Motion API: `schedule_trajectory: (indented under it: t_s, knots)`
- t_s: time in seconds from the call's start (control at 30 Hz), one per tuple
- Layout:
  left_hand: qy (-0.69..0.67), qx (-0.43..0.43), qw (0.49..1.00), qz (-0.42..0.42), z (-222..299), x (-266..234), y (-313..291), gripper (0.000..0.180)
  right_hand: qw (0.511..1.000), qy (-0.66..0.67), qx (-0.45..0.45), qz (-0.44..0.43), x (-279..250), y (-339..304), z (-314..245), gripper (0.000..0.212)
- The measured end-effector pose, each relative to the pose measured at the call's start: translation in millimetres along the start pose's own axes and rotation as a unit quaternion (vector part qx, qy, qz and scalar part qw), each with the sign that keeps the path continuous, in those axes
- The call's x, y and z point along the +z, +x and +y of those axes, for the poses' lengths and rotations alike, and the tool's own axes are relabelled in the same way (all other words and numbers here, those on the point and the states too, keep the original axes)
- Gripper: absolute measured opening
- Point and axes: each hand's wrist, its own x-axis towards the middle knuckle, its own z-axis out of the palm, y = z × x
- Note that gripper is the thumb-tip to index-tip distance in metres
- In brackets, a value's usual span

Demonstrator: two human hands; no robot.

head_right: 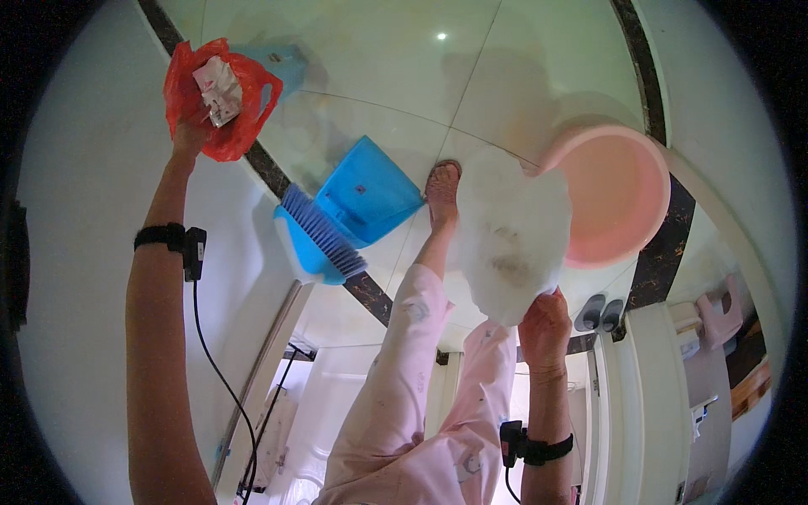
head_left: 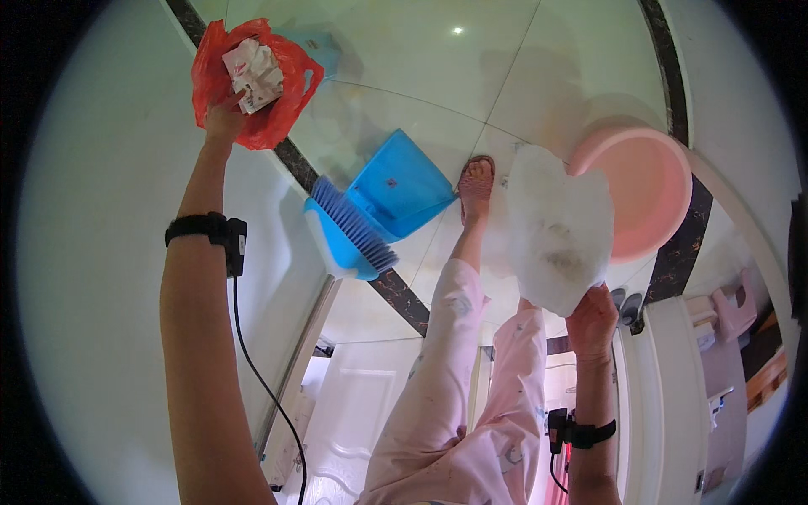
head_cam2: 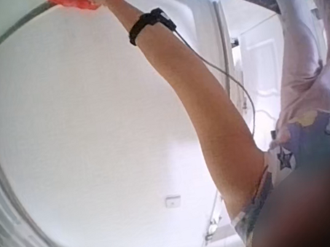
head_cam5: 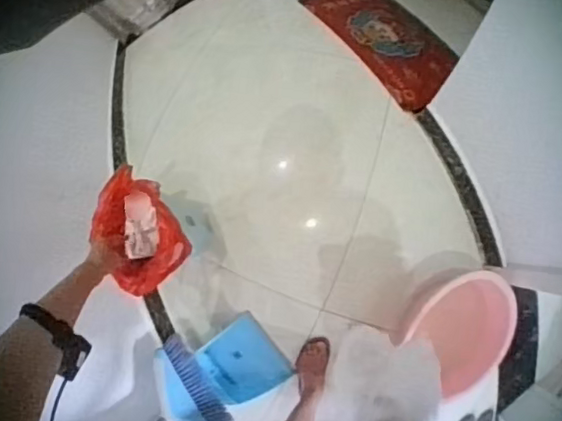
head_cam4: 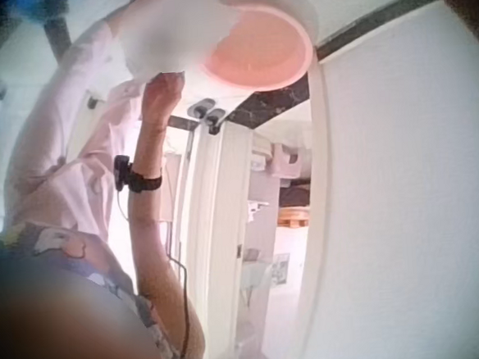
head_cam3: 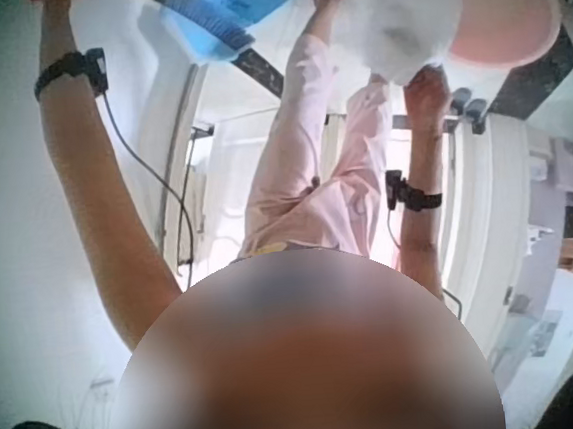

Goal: The person wrings a cloth in a basin of water, then kneels on the floor to wipe the tile surface under and around a bed and a clothes rack.

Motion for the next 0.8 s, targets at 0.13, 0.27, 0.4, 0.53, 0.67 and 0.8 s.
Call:
schedule_trajectory:
  t_s: [0.13, 0.27, 0.4, 0.53, 0.67, 0.8]
  knots:
    - [-0.211, -0.189, 0.954, -0.095, 37, -27, -8, 0.042, 0.999, -0.023, 0.002, 0.034, -1, 3, -1, 0.042]
    - [-0.664, -0.299, 0.679, -0.092, 90, -70, 0, 0.034, 1.000, -0.016, -0.003, 0.026, 5, 6, -3, 0.041]
    - [-0.046, -0.233, 0.966, -0.098, 99, -83, -12, 0.037, 0.998, -0.054, -0.017, 0.031, 11, 6, 5, 0.037]
    - [-0.173, 0.032, 0.984, 0.024, 200, -100, -12, 0.040, 0.895, -0.409, -0.171, 0.057, 23, 3, 8, 0.032]
    - [-0.738, 0.043, 0.575, -0.350, 366, -128, -65, 0.050, 0.617, -0.716, -0.327, -0.009, 28, -15, 5, 0.024]
    - [-0.814, -0.201, 0.216, -0.500, 486, -197, -108, 0.042, 0.581, -0.758, -0.284, -0.087, 18, -40, 19, 0.030]
